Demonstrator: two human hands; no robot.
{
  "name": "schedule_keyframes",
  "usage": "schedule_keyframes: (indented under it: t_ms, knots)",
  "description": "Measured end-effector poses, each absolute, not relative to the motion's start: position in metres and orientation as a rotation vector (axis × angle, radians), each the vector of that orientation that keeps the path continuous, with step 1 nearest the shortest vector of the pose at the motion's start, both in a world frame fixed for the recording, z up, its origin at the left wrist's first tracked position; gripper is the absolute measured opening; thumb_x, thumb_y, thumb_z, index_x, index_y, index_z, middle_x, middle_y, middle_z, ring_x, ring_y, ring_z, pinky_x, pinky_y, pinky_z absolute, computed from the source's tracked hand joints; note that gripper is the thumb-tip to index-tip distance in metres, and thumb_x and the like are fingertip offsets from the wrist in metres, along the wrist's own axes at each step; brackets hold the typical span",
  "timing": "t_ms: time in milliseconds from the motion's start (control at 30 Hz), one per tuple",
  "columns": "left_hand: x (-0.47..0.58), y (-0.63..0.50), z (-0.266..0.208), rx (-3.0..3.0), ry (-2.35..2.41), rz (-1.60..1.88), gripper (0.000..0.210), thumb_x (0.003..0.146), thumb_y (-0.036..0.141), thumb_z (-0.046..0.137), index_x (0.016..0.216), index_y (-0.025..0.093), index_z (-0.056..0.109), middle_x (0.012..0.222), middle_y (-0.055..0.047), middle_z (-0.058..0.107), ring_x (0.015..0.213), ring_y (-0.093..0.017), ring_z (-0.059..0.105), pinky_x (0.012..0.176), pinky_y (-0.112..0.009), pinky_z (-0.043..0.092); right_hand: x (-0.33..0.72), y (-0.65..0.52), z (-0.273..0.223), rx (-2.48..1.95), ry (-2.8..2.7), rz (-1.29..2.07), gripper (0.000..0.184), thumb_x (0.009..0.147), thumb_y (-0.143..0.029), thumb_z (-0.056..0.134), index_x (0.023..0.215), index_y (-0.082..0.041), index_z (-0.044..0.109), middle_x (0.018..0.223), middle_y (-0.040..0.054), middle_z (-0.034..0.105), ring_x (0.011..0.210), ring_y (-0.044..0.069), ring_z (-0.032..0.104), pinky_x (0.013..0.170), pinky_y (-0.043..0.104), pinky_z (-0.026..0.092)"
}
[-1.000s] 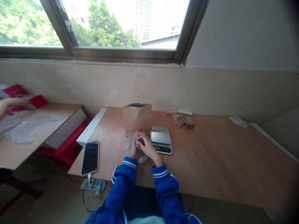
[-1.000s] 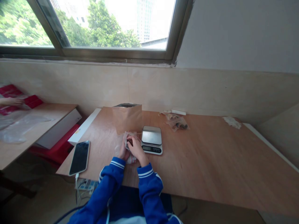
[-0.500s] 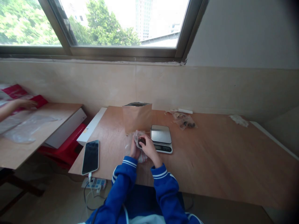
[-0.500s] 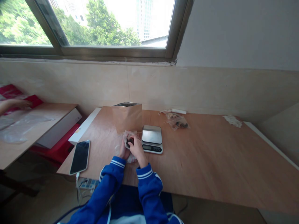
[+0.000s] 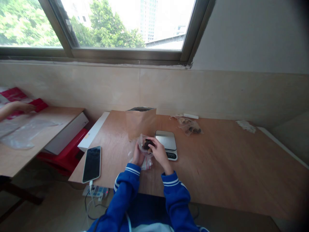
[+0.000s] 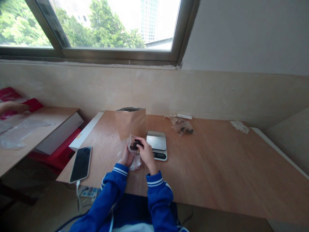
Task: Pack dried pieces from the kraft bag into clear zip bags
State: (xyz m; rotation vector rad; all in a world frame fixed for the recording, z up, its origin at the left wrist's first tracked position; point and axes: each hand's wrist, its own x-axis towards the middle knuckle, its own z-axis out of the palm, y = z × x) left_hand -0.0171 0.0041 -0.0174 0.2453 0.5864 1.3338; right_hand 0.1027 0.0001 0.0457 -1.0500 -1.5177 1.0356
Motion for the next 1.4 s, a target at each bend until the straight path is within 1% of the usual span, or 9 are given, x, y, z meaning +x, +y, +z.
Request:
schedule_keyframes:
  t_ms: [233, 400, 767, 867, 967, 1067, 1167, 1267, 1400]
  knots:
    - [-0.018, 0.005, -0.018, 0.254, 0.575, 1.358, 0.043, 0.092, 0.044, 0.046, 0.116, 0.013, 0.064, 0.111, -0.013, 0.068, 0.104, -0.026, 0.062, 0.089, -0.039, 0.049, 0.106, 0.001, 0.045, -0.977, -1.402, 1.046, 0.030, 0.080, -0.021, 0.057, 0.109, -0.022, 0.064, 0.111, 0.0060, 0.070, 0.106, 0.021, 0.065, 0.097, 0.039, 0.049]
    - [-0.018, 0.006, -0.019, 0.238, 0.545, 1.356, 0.042, 0.092, 0.044, 0.047, 0.115, 0.012, 0.064, 0.114, -0.013, 0.068, 0.110, -0.026, 0.060, 0.095, -0.039, 0.046, 0.106, -0.001, 0.050, -0.949, -1.309, 1.096, 0.029, 0.082, -0.028, 0.059, 0.110, -0.021, 0.062, 0.114, 0.0075, 0.068, 0.107, 0.020, 0.064, 0.096, 0.038, 0.051]
    - [-0.017, 0.005, -0.016, 0.238, 0.522, 1.374, 0.041, 0.092, 0.042, 0.047, 0.113, 0.011, 0.064, 0.110, -0.013, 0.069, 0.111, -0.026, 0.060, 0.102, -0.039, 0.042, 0.107, -0.001, 0.059, -0.912, -1.346, 1.126, 0.027, 0.081, -0.028, 0.063, 0.107, -0.020, 0.064, 0.112, 0.0073, 0.068, 0.104, 0.021, 0.064, 0.095, 0.037, 0.050]
    - [-0.017, 0.006, -0.017, 0.242, 0.511, 1.347, 0.044, 0.091, 0.044, 0.048, 0.112, 0.009, 0.065, 0.108, -0.014, 0.070, 0.109, -0.027, 0.061, 0.103, -0.041, 0.041, 0.113, 0.011, 0.080, -0.835, -1.302, 1.070, 0.030, 0.084, -0.032, 0.063, 0.111, -0.020, 0.062, 0.114, 0.0086, 0.067, 0.105, 0.021, 0.063, 0.095, 0.037, 0.050]
    - [-0.017, 0.006, -0.016, 0.263, 0.490, 1.332, 0.046, 0.091, 0.046, 0.047, 0.109, 0.009, 0.067, 0.109, -0.014, 0.070, 0.110, -0.028, 0.061, 0.104, -0.043, 0.040, 0.113, 0.037, 0.122, -0.704, -1.335, 0.923, 0.035, 0.088, -0.034, 0.060, 0.120, -0.021, 0.056, 0.119, 0.0099, 0.064, 0.108, 0.021, 0.062, 0.095, 0.037, 0.049]
    - [-0.017, 0.006, -0.018, 0.278, 0.468, 1.327, 0.048, 0.091, 0.046, 0.044, 0.111, 0.009, 0.067, 0.111, -0.015, 0.070, 0.111, -0.028, 0.061, 0.105, -0.043, 0.038, 0.101, 0.073, 0.167, -0.620, -1.517, 0.682, 0.028, 0.092, -0.030, 0.054, 0.118, -0.022, 0.057, 0.119, 0.0092, 0.062, 0.109, 0.020, 0.059, 0.099, 0.036, 0.046]
    - [-0.018, 0.007, -0.022, 0.281, 0.477, 1.314, 0.049, 0.091, 0.047, 0.045, 0.114, 0.009, 0.066, 0.115, -0.015, 0.069, 0.113, -0.028, 0.060, 0.106, -0.043, 0.038, 0.082, 0.104, 0.190, -0.623, -1.718, 0.468, 0.025, 0.093, -0.020, 0.045, 0.115, -0.021, 0.058, 0.117, 0.0083, 0.061, 0.112, 0.020, 0.056, 0.102, 0.036, 0.043]
    - [-0.018, 0.008, -0.027, 0.289, 0.490, 1.310, 0.048, 0.088, 0.047, 0.049, 0.114, 0.010, 0.066, 0.116, -0.015, 0.068, 0.114, -0.029, 0.060, 0.105, -0.044, 0.039, 0.067, 0.118, 0.188, -0.631, -1.937, 0.428, 0.030, 0.092, -0.011, 0.039, 0.111, -0.020, 0.059, 0.113, 0.0081, 0.061, 0.109, 0.019, 0.056, 0.100, 0.035, 0.044]
    - [-0.017, 0.009, -0.029, 0.280, 0.498, 1.324, 0.044, 0.087, 0.045, 0.052, 0.113, 0.012, 0.067, 0.113, -0.014, 0.069, 0.114, -0.029, 0.059, 0.101, -0.044, 0.042, 0.064, 0.116, 0.172, -0.683, -2.008, 0.452, 0.032, 0.091, -0.009, 0.037, 0.115, -0.019, 0.056, 0.114, 0.0094, 0.061, 0.109, 0.019, 0.057, 0.099, 0.036, 0.044]
